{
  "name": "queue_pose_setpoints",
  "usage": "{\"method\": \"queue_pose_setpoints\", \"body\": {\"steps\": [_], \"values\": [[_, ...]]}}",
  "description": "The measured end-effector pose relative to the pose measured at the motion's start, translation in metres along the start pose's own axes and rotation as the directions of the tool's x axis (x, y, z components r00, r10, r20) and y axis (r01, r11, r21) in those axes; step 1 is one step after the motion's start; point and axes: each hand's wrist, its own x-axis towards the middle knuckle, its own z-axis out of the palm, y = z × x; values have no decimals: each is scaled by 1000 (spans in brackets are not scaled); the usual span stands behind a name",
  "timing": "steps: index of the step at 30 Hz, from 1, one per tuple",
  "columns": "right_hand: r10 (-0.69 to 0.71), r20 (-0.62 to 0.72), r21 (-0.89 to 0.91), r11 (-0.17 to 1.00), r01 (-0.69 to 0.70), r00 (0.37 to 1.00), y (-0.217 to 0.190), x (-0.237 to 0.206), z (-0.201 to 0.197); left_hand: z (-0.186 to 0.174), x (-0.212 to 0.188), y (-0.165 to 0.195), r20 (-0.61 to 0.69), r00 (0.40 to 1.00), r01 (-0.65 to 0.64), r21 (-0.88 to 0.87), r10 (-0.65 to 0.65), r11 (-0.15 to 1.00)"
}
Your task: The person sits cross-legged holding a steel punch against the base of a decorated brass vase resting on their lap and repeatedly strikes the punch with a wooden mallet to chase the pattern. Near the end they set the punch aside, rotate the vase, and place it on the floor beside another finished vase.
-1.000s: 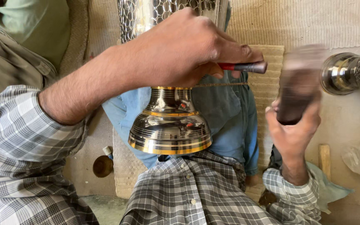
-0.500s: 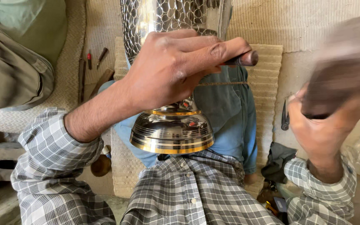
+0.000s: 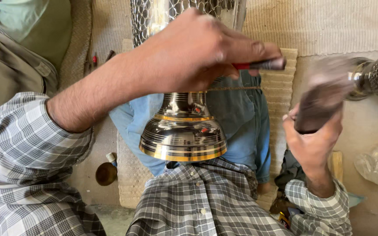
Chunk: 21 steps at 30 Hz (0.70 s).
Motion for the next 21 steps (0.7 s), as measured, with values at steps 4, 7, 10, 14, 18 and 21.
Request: {"method": "queue_pose_setpoints", "body": {"steps": [4,7,10,14,18,21], "values": [[143,-33,508,855,-106,989,9,-7,-6,-2,4,-6,-9,998,-67,-29,67,997],[112,-67,507,860,-63,991,7,-2,-10,-2,5,-8,35,996,-79,-68,81,995],[-101,-29,27,994,102,994,1,11,-14,1,2,-7,24,998,-64,-69,66,996],[22,-5,254,967,-20,1000,-10,29,-20,8,-7,1,-105,994,2,30,1,1000],[-123,83,-15,992,125,989,-13,48,-35,13,-20,15,-247,968,72,61,-55,995],[-136,107,94,988,126,985,-14,57,-42,16,-28,22,-301,949,105,29,-91,994]]}}
